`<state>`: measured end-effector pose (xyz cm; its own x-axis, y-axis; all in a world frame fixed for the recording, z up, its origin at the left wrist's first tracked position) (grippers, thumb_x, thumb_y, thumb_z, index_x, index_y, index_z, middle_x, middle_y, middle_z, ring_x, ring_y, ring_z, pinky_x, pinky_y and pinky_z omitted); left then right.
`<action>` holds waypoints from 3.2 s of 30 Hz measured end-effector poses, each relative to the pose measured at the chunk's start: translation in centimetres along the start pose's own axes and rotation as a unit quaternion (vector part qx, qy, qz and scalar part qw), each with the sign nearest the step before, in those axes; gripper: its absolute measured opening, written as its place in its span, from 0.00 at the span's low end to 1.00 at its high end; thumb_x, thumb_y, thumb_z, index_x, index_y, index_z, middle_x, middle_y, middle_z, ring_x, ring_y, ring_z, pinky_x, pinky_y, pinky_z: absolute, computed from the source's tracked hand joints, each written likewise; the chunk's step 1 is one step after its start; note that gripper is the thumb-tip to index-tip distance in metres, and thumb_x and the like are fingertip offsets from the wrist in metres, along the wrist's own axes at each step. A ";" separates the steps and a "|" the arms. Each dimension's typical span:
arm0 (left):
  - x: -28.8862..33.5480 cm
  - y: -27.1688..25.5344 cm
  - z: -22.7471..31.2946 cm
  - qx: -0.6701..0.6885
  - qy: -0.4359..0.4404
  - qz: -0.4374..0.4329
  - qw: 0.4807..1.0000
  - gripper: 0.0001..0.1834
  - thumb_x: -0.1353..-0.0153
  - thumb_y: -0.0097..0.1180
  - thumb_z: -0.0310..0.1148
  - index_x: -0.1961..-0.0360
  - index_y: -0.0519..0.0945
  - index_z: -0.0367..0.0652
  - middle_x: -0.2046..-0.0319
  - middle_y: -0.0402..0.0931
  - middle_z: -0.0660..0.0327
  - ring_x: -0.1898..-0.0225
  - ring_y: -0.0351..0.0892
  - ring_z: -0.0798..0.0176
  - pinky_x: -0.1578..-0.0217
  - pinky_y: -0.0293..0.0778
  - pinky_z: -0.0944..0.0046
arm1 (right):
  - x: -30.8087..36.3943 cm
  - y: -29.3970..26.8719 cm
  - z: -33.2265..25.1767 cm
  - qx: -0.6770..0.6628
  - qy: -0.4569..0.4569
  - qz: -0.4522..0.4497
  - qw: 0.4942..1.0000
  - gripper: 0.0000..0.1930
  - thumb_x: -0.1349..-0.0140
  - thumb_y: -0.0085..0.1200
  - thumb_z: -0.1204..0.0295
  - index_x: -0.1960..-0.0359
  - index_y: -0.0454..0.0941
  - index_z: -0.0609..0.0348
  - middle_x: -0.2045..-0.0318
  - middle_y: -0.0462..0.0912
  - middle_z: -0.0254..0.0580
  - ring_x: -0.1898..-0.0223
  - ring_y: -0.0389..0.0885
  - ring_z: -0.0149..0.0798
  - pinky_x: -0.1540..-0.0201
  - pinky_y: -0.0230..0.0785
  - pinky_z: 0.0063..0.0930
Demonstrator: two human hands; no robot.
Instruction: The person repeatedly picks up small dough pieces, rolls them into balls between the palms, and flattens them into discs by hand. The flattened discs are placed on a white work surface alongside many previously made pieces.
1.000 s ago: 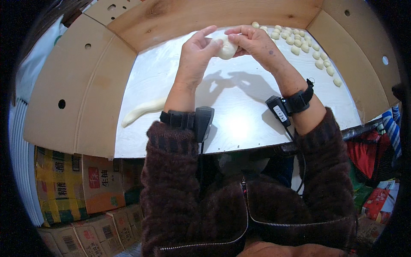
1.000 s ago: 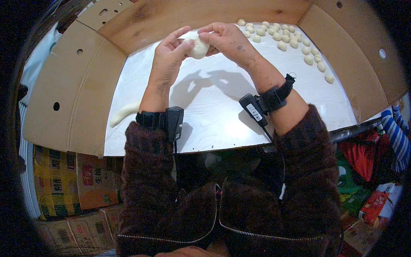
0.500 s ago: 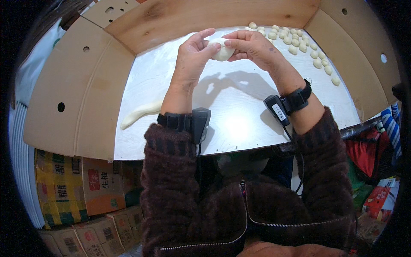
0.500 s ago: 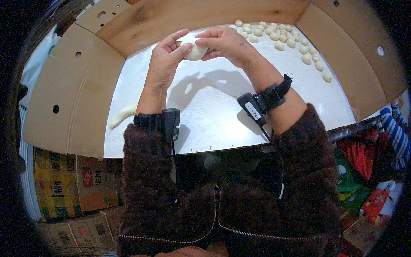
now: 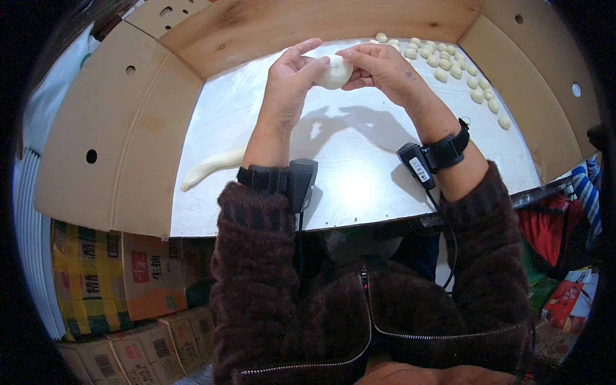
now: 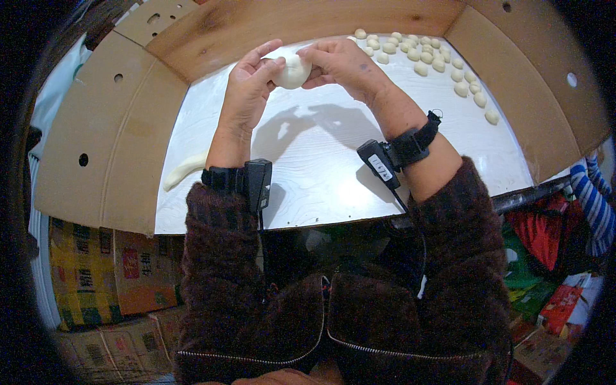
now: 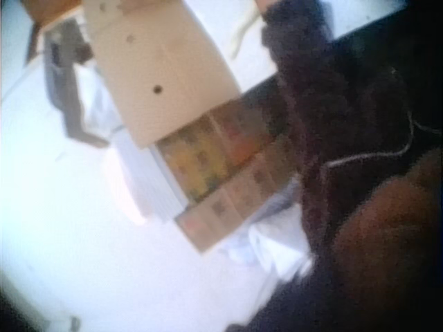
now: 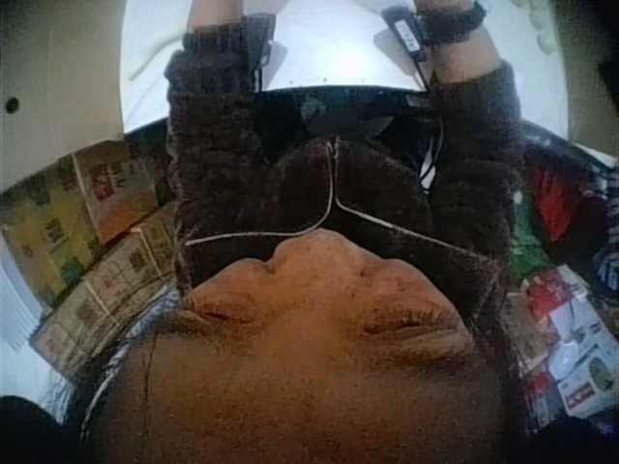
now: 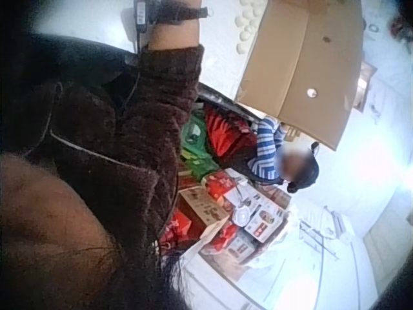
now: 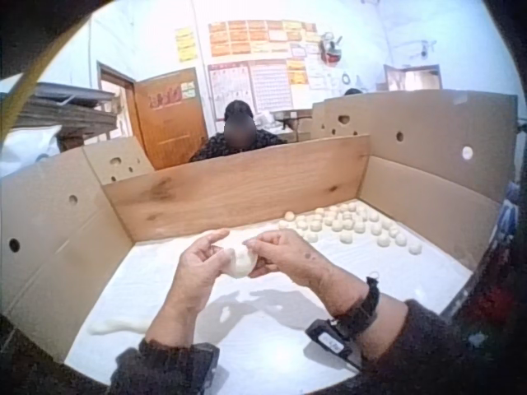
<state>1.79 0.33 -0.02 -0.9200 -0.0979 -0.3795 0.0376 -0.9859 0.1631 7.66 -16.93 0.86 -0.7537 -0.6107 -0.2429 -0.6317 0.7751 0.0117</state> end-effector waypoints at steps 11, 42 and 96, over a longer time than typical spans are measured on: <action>0.0 0.3 0.1 -0.107 0.007 -0.030 0.994 0.27 0.42 0.62 0.30 0.42 0.71 0.31 0.66 0.78 0.61 0.61 0.76 0.70 0.56 0.71 0.71 | -0.1 -0.2 0.0 0.100 -0.052 0.039 0.993 0.17 0.36 0.55 0.60 0.58 0.79 0.65 0.68 0.83 0.44 0.68 0.84 0.33 0.64 0.80 0.24; 0.4 0.4 0.0 0.045 -0.081 -0.029 0.995 0.15 0.41 0.63 0.38 0.60 0.79 0.37 0.67 0.80 0.60 0.68 0.78 0.69 0.63 0.76 0.68 | -0.2 -0.7 0.1 0.094 -0.086 0.002 0.992 0.17 0.39 0.59 0.56 0.58 0.82 0.58 0.67 0.83 0.41 0.65 0.83 0.33 0.57 0.77 0.24; -0.2 -1.8 0.5 0.172 -0.090 0.013 0.981 0.19 0.30 0.44 0.37 0.54 0.70 0.25 0.58 0.75 0.45 0.57 0.80 0.54 0.52 0.80 0.56 | -0.6 3.5 -0.8 0.443 -0.374 -0.036 0.814 0.09 0.39 0.57 0.70 0.59 0.83 0.56 0.57 0.84 0.45 0.51 0.79 0.43 0.46 0.70 0.37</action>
<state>1.75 2.17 0.19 -0.9754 -0.0656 -0.2104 -0.0447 -0.8760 0.4803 5.79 -14.00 1.87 -0.1894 -0.6465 -0.7390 -0.0412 0.7572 -0.6519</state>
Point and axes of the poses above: each hand's wrist, its own x-axis away from the middle knuckle, its own y-axis out of the palm, z = x × y, the point moved 1 cm from there along -x, towards the middle knuckle
